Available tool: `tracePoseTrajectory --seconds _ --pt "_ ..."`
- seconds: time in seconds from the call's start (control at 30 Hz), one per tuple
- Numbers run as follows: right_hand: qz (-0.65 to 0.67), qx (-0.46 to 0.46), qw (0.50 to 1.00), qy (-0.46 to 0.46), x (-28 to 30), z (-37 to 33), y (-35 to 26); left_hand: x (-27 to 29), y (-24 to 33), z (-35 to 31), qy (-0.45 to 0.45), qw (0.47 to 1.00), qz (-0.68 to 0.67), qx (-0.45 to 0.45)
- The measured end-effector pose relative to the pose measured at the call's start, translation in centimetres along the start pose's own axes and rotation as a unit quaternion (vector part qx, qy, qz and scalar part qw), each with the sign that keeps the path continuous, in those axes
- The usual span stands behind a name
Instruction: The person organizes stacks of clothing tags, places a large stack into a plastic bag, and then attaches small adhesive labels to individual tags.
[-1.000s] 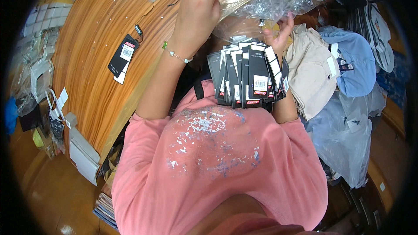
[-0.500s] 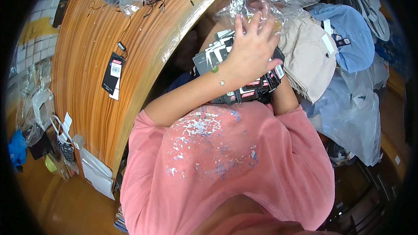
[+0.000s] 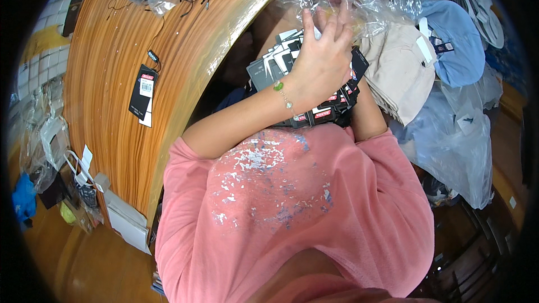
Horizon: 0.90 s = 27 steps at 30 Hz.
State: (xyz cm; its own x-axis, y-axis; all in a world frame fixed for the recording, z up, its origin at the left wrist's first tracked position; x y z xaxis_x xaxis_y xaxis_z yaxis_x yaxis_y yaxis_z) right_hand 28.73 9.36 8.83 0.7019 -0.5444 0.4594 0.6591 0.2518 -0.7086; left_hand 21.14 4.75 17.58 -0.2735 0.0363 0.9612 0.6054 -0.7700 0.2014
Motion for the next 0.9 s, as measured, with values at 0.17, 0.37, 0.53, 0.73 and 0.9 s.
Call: tracePoseTrajectory --seconds 0.17,0.37,0.53,0.73,0.9 --pt "-0.056 0.009 0.998 -0.008 -0.1 -0.1 -0.6 0.4 0.2 0.3 -0.012 0.998 -0.058 -0.022" --pt "-0.105 0.019 0.994 -0.007 0.4 -0.1 -0.9 0.1 1.9 0.0 -0.037 0.99 -0.078 -0.115" --pt "-0.142 0.024 0.989 -0.006 0.5 -0.1 -1.3 0.3 1.9 -0.5 -0.044 0.988 -0.107 -0.107" --pt "-0.174 0.027 0.984 -0.008 0.4 0.5 -1.6 -0.6 2.7 0.1 -0.032 0.994 -0.062 -0.083" --pt "-0.207 0.027 0.978 -0.014 0.5 0.1 -2.3 -2.5 3.6 1.9 -0.035 0.996 0.013 -0.081"
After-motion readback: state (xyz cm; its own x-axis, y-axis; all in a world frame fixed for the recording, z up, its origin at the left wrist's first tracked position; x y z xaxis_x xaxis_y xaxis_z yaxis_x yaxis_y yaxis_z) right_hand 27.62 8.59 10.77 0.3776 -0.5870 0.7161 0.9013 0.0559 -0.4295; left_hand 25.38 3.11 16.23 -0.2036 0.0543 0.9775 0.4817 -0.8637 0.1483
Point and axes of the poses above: each hand's wrist, its own z-axis towards the middle knuckle, its own x-axis out of the back of the hand, y = z × x, the point moved 10 cm from there along z, towards the middle knuckle, and after that the axes turned 8 degrees about x, right-handed, at the moved point
